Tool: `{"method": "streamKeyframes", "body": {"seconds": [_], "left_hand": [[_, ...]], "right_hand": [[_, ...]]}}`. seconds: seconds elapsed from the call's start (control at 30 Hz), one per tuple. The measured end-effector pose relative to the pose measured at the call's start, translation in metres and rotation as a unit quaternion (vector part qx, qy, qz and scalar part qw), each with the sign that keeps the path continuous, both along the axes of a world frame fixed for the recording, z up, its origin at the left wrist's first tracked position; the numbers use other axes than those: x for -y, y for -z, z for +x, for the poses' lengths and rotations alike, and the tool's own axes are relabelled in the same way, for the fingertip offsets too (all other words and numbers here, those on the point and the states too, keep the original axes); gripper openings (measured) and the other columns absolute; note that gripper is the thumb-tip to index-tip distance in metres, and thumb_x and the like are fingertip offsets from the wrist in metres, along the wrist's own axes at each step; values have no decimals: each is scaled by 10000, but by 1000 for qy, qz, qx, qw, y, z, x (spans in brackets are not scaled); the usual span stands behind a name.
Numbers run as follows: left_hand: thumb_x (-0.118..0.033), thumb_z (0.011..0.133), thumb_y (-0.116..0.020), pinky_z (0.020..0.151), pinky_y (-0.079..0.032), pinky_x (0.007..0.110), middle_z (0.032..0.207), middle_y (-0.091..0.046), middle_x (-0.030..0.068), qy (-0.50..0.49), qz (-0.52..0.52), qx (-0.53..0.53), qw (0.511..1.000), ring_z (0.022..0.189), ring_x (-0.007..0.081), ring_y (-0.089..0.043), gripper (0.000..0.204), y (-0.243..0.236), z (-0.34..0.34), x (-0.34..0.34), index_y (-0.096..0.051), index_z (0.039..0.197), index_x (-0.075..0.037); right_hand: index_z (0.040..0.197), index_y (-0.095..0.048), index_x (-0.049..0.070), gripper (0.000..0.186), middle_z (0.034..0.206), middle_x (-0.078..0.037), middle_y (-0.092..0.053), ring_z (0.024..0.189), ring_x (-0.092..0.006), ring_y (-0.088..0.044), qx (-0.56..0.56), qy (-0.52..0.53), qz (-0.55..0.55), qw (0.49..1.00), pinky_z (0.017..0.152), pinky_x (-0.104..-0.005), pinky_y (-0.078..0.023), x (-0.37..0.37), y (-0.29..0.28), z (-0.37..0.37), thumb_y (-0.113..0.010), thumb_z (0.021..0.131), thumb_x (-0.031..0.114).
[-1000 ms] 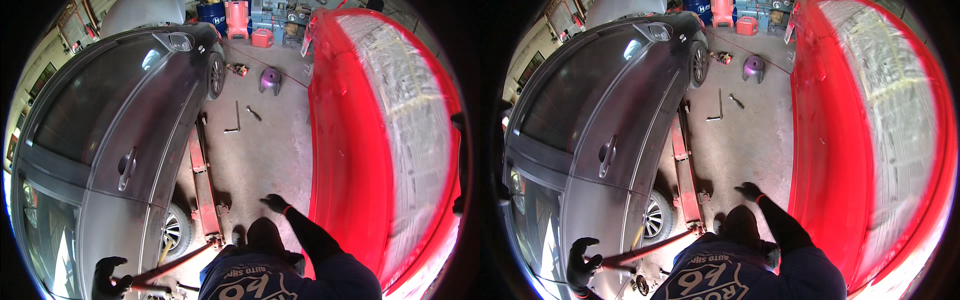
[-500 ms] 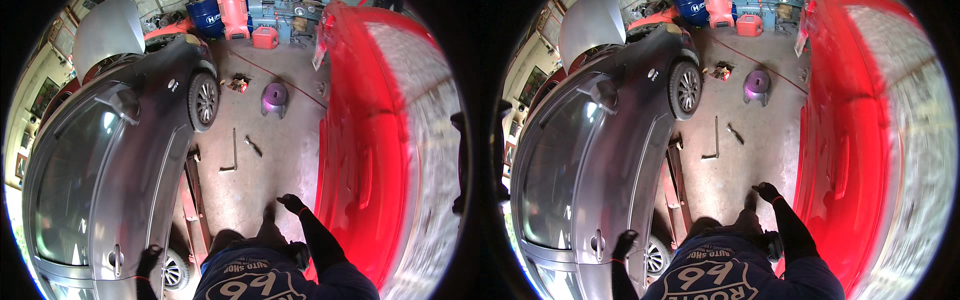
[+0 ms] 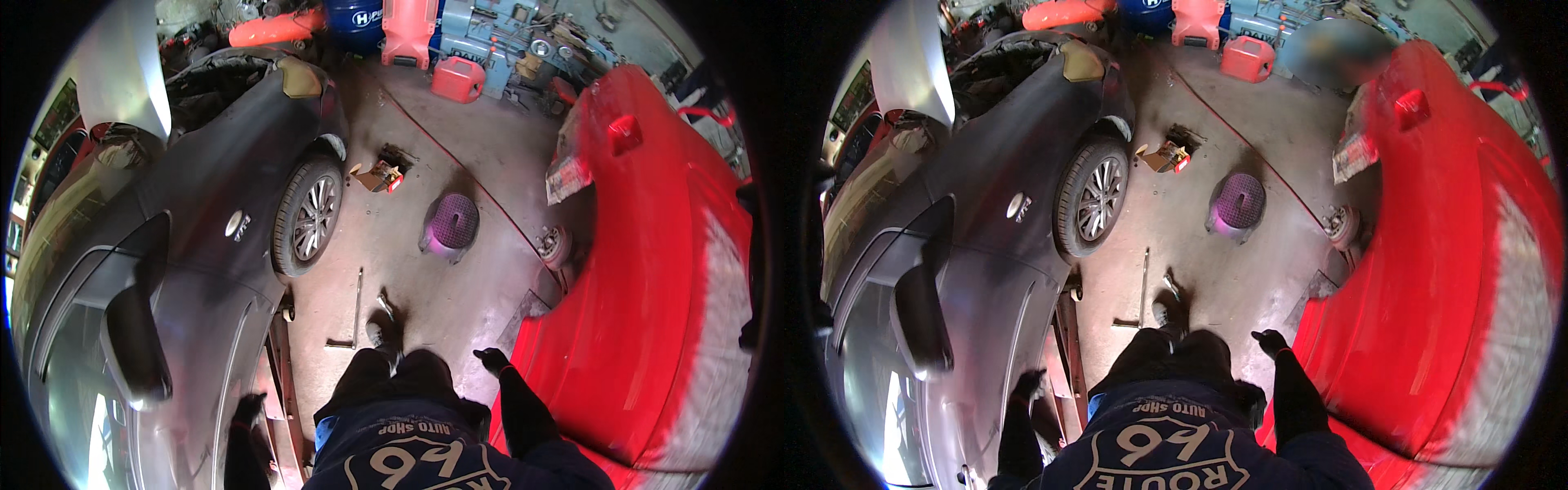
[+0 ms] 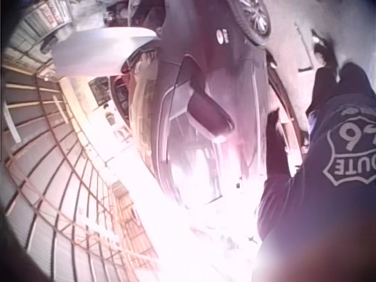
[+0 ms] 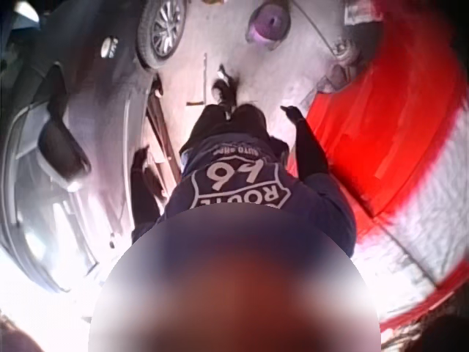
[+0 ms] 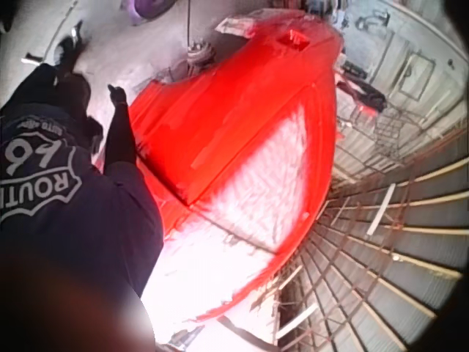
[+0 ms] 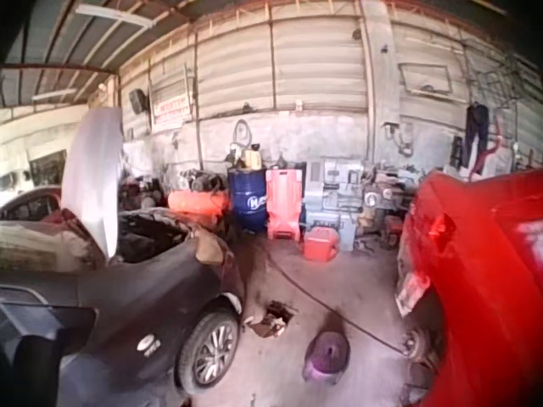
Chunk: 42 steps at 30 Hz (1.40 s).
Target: The person opens the hood of a silver car and uses a fluid extraction tool to remove liquid from the engine bay. They then move to the side of the car, operate a hydraulic jack to lift it, and kneel to loosen the lug nuts on the front wheel using a lug wrench.
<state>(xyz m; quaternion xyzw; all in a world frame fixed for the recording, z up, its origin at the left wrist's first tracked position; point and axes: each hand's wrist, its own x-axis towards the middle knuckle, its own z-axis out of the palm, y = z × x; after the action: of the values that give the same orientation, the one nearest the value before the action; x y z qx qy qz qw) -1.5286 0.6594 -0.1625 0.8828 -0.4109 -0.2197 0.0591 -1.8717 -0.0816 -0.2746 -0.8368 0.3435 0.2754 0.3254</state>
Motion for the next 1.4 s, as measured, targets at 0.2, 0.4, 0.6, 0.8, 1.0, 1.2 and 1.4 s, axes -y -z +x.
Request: {"method": "streamKeyframes", "body": {"seconds": [0.2, 0.4, 0.6, 0.8, 1.0, 1.2, 1.4], "left_hand": [[-345, 912, -698, 677, -517, 378, 1105, -684, 130, -396, -229, -250, 853, 921, 225, -658, 461, -67, 185, 297, -594, 1271, -75], [-315, 908, -721, 586, -425, 243, 952, -646, 32, -441, -232, -349, 794, 721, 83, -533, 451, -48, 304, 514, -583, 1272, -88], [-433, 847, -767, 646, -481, 284, 1143, -636, 128, -638, -116, -374, 663, 823, 149, -617, 691, 118, 421, 666, -498, 1359, -55], [-464, 858, -740, 825, -507, 360, 1258, -594, 195, -628, -47, -350, 693, 988, 245, -619, 764, 306, 525, 752, -423, 1413, -45], [-379, 936, -658, 805, -539, 395, 1188, -631, 157, -694, -232, -441, 520, 988, 266, -654, 562, 428, 561, 803, -480, 1356, -52], [-274, 964, -645, 769, -587, 400, 1138, -657, 148, -639, -406, -482, 441, 959, 250, -681, 468, 469, 518, 874, -509, 1323, -7], [-276, 981, -609, 915, -499, 335, 1233, -616, 165, -521, -425, -496, 549, 1126, 208, -606, 443, 463, 571, 960, -542, 1311, 11]], "right_hand": [[771, -653, 21, 609, 840, -236, -671, 860, -393, -643, -18, 76, 40, 996, 778, -482, -470, 128, -37, 121, -543, 916, 603], [863, -670, 43, 567, 874, -227, -675, 886, -397, -639, -62, 4, 29, 998, 785, -503, -483, 287, 40, 320, -553, 910, 596], [1291, -611, 107, 666, 1067, -227, -692, 970, -417, -658, -28, -18, -70, 997, 858, -511, -516, 435, 241, 520, -565, 881, 629], [1387, -499, 65, 865, 1333, -242, -552, 1180, -423, -567, -145, 2, -71, 987, 978, -494, -481, 507, 330, 611, -708, 776, 640], [1483, -382, 68, 977, 1346, -249, -520, 1220, -416, -535, -133, -4, 36, 990, 998, -494, -467, 492, 312, 615, -754, 755, 603], [1380, -506, 86, 701, 1213, -258, -598, 1101, -422, -593, -208, -71, 94, 971, 903, -476, -487, 431, 331, 545, -701, 845, 494], [1264, -600, 77, 518, 1187, -234, -633, 1122, -408, -590, -29, -120, 321, 939, 912, -472, -481, 438, 439, 546, -607, 915, 460]]}}
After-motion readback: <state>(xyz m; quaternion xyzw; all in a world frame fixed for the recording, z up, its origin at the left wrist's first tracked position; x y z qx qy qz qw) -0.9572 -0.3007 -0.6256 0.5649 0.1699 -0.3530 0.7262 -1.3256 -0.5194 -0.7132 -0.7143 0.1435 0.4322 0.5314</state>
